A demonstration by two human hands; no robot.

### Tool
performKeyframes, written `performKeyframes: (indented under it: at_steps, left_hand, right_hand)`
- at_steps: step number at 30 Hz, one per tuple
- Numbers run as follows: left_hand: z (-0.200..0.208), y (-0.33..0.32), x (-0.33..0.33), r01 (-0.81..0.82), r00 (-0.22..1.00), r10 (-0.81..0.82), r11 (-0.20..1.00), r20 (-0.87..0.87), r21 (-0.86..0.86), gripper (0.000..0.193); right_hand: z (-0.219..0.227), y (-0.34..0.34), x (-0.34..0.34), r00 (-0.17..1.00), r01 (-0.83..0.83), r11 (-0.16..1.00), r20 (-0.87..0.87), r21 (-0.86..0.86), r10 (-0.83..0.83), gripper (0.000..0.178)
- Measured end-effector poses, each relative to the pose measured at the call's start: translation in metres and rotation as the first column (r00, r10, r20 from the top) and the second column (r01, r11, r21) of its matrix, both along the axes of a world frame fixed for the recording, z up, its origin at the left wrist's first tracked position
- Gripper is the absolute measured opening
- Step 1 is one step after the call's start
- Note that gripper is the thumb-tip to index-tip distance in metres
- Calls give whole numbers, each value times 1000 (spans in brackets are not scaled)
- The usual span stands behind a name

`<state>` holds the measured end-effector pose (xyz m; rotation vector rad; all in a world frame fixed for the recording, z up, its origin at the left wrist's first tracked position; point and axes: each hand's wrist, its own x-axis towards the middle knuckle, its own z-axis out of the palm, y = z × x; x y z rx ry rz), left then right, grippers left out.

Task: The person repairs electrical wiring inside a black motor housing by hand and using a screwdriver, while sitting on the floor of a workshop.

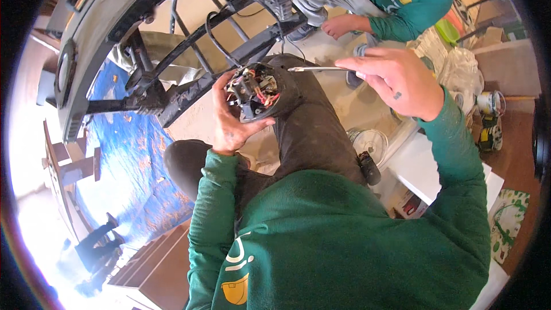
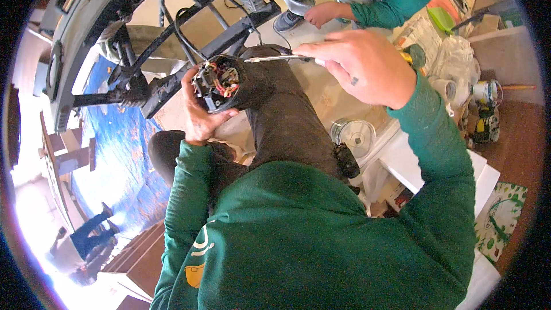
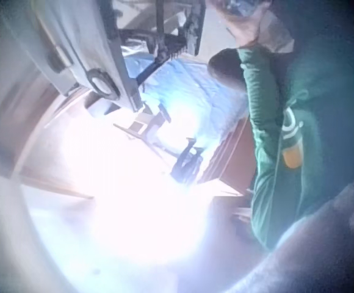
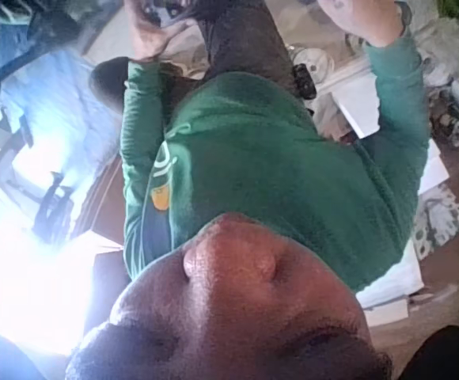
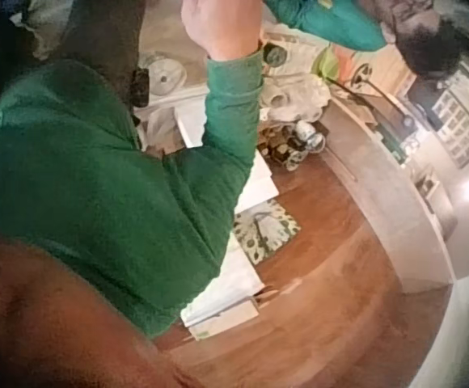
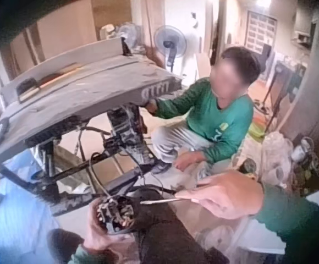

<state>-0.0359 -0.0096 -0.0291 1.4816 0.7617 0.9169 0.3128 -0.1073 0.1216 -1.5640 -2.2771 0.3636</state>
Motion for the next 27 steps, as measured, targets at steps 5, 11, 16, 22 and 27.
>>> performKeyframes:
  at_steps: [5, 11, 16, 22, 27]
  left_hand:
    - [7, 14, -4, 76, 995, -76, 997, -57, -9, 135]
    - [32, 6, 1, 83, 992, -92, 991, -83, -110, 129]
    - [40, -2, 3, 31, 995, -43, 991, -85, -132, 137]
    - [53, -4, 8, -12, 997, 0, 985, -72, -173, 141]
    - [56, -1, 5, -47, 991, 27, 986, -128, -159, 136]
  right_hand:
    - [-1, 18, 4, 991, -100, 992, 100, 75, 92, 48]
    - [-14, 28, 3, 994, -101, 994, 54, 43, 98, 47]
    - [-27, 31, 7, 995, -103, 995, 19, 0, 103, 47]
    - [-27, 34, 7, 993, -117, 993, 13, -30, 117, 48]
    - [-31, 37, 8, 991, -132, 991, 1, -3, 132, 50]
